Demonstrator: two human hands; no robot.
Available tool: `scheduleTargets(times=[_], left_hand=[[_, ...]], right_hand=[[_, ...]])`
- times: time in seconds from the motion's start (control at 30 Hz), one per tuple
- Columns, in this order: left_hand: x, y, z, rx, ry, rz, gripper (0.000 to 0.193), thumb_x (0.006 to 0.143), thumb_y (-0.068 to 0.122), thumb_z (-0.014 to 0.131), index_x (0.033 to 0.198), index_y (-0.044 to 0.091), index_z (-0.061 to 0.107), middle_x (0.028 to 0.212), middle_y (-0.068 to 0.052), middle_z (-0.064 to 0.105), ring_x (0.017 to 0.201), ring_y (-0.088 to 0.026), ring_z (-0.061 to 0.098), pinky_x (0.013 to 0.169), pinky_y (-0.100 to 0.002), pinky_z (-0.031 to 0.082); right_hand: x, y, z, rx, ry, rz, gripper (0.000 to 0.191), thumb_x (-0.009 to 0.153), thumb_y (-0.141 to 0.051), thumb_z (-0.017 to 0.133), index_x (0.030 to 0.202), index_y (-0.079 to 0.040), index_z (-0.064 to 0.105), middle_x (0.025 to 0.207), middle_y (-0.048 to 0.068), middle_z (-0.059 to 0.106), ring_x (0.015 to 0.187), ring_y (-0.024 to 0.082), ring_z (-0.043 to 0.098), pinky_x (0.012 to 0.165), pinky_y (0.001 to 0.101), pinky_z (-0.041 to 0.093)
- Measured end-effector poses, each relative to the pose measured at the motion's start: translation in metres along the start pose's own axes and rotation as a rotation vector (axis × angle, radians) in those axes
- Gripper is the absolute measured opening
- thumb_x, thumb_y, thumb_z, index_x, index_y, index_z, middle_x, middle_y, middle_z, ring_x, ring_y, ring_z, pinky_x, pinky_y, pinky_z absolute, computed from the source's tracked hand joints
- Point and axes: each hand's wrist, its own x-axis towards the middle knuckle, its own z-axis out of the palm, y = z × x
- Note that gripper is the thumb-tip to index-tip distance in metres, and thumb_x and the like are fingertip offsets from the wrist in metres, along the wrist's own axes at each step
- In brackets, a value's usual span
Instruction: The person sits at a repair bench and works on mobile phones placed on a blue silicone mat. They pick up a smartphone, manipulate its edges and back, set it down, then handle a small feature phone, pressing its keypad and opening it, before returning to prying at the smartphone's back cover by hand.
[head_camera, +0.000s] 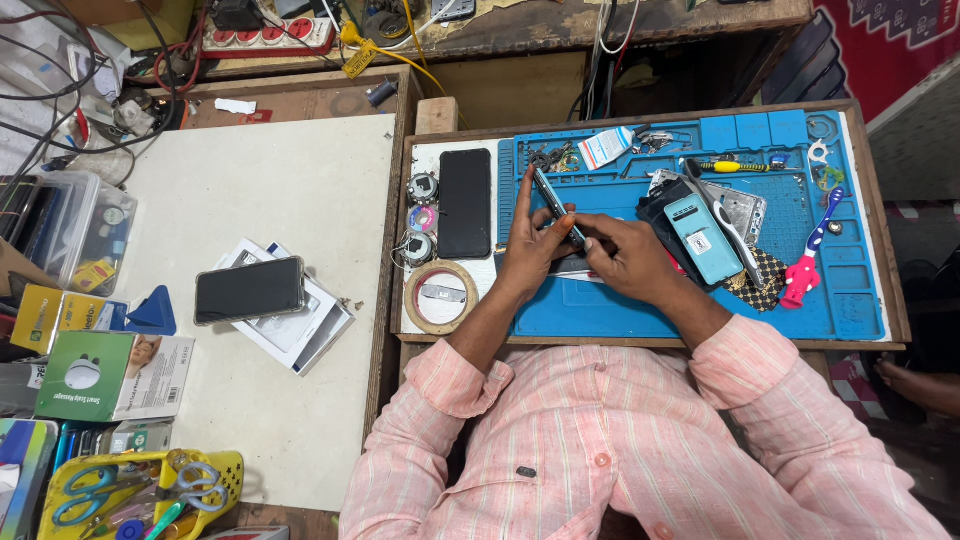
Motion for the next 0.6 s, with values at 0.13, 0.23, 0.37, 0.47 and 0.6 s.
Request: scheduleTargets(times=[0.13, 0.23, 0.37, 0.47, 0.6], left_hand=[[0.001, -0.001, 0.001, 0.041, 0.005, 0.013, 0.101, 0.096, 0.020, 0.070, 0.166, 0.032, -0.002, 0.128, -0.020, 0.058, 0.112, -0.021, 0.066, 0.088, -0.037, 0.066], [0.002, -0.004, 0.001, 0.074, 0.009, 0.020, 0.099, 0.097, 0.021, 0.069, 0.166, 0.031, -0.002, 0.129, -0.020, 0.058, 0.114, -0.021, 0.065, 0.088, -0.036, 0.066], [0.002, -0.004, 0.002, 0.082, 0.010, 0.014, 0.099, 0.098, 0.021, 0.068, 0.166, 0.031, -0.003, 0.129, -0.020, 0.059, 0.114, -0.021, 0.066, 0.088, -0.036, 0.066], [0.002, -0.004, 0.002, 0.078, 0.007, 0.014, 0.099, 0.098, 0.020, 0.068, 0.166, 0.031, -0.003, 0.129, -0.020, 0.059, 0.112, -0.021, 0.067, 0.087, -0.037, 0.066], [0.002, -0.003, 0.001, 0.090, 0.005, 0.021, 0.098, 0.098, 0.018, 0.067, 0.165, 0.031, -0.004, 0.128, -0.021, 0.059, 0.112, -0.021, 0.066, 0.087, -0.037, 0.066]], right_hand=[[-0.003, 0.004, 0.004, -0.113, 0.073, -0.117, 0.040, 0.093, -0.006, 0.062, 0.132, -0.003, 0.066, 0.082, 0.017, 0.071, 0.061, 0.022, 0.069, 0.057, 0.0344, 0.053], [-0.004, 0.008, 0.008, -0.181, 0.125, -0.160, 0.042, 0.092, -0.005, 0.062, 0.133, -0.005, 0.067, 0.080, 0.018, 0.069, 0.060, 0.026, 0.066, 0.057, 0.0372, 0.051], [-0.005, 0.012, 0.010, -0.244, 0.151, -0.179, 0.045, 0.090, -0.002, 0.061, 0.135, -0.005, 0.067, 0.078, 0.018, 0.066, 0.062, 0.028, 0.065, 0.058, 0.0390, 0.051], [-0.006, 0.011, 0.010, -0.236, 0.164, -0.183, 0.043, 0.091, -0.003, 0.062, 0.134, -0.005, 0.067, 0.080, 0.018, 0.067, 0.062, 0.027, 0.065, 0.058, 0.0385, 0.051], [-0.004, 0.007, 0.010, -0.209, 0.157, -0.161, 0.042, 0.091, -0.003, 0.063, 0.133, -0.005, 0.067, 0.078, 0.017, 0.067, 0.060, 0.026, 0.065, 0.057, 0.0375, 0.051]])
